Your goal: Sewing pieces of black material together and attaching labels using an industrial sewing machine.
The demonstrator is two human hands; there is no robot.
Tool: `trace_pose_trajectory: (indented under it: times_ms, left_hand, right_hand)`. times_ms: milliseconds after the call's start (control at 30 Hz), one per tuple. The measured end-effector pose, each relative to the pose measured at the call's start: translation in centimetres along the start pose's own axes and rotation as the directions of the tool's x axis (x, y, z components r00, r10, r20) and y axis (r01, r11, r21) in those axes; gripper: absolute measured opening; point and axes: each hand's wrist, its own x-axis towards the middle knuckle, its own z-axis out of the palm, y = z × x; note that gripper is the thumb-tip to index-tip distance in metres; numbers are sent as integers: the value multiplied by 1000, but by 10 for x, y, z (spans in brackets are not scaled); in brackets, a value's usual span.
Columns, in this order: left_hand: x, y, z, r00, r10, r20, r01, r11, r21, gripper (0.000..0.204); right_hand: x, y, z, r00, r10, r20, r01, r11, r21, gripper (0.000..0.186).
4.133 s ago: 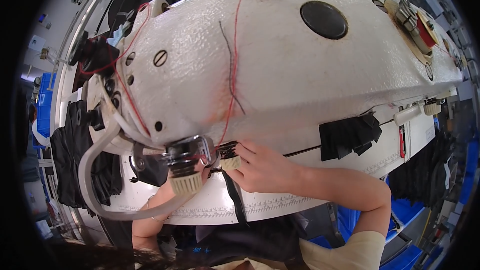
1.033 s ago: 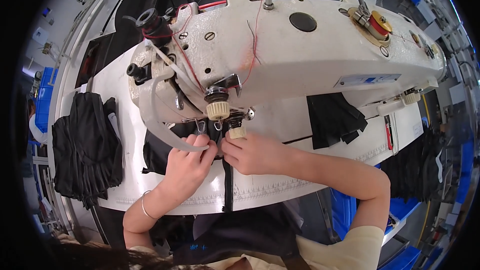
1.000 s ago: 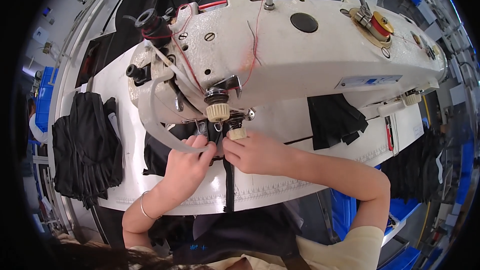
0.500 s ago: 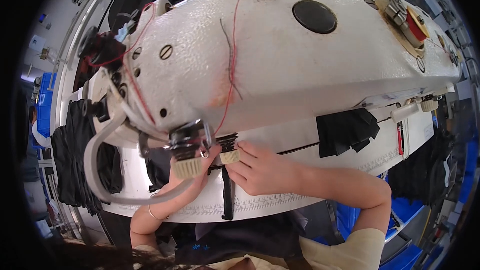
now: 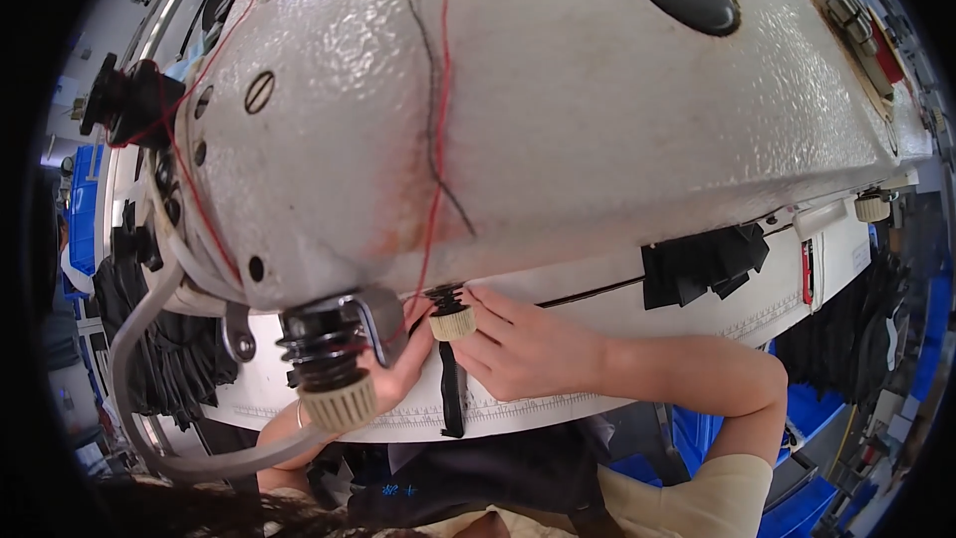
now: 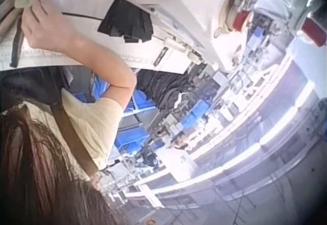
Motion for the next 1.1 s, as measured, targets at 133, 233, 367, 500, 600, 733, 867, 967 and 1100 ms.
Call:
trace_pose_trajectory:
  times_ms: [133,233,367,500,600,733,867,967,1100]
  left_hand:
    - [-5,6,15,993,-109,45,115,984,-136,38]
    - [-3,1,47,947,-286,-147,199,882,-427,42]
    - [-3,-12,66,895,-423,-143,211,682,-700,39]
    - [-5,-17,59,909,-400,113,276,379,-883,16]
    - [7,-11,20,946,-302,-116,234,886,-401,9]
    - [-19,45,-48,993,103,-53,-106,993,-56,10]
    - [-41,83,-30,974,-103,-203,94,994,-54,15]
    - [-43,94,-22,876,-295,-380,273,955,-112,16]
    - [-46,101,-8,792,-345,-503,319,937,-141,19]
  right_hand:
    - [0,-2,5,1000,24,-18,-25,999,-38,21]
    - [2,6,13,992,123,24,-125,969,212,10]
    - [-9,12,33,969,224,103,-244,934,260,7]
    - [-1,17,26,992,122,6,-122,980,160,11]
    - [2,7,10,987,-8,-158,33,987,155,25]
    - [-18,-38,-13,982,-82,-171,106,985,136,33]
    - [-19,-51,-19,975,33,-220,-10,994,105,33]
    - [-18,-55,-21,963,96,-252,-63,989,134,33]
    - [-17,-56,-21,942,111,-317,-63,986,157,32]
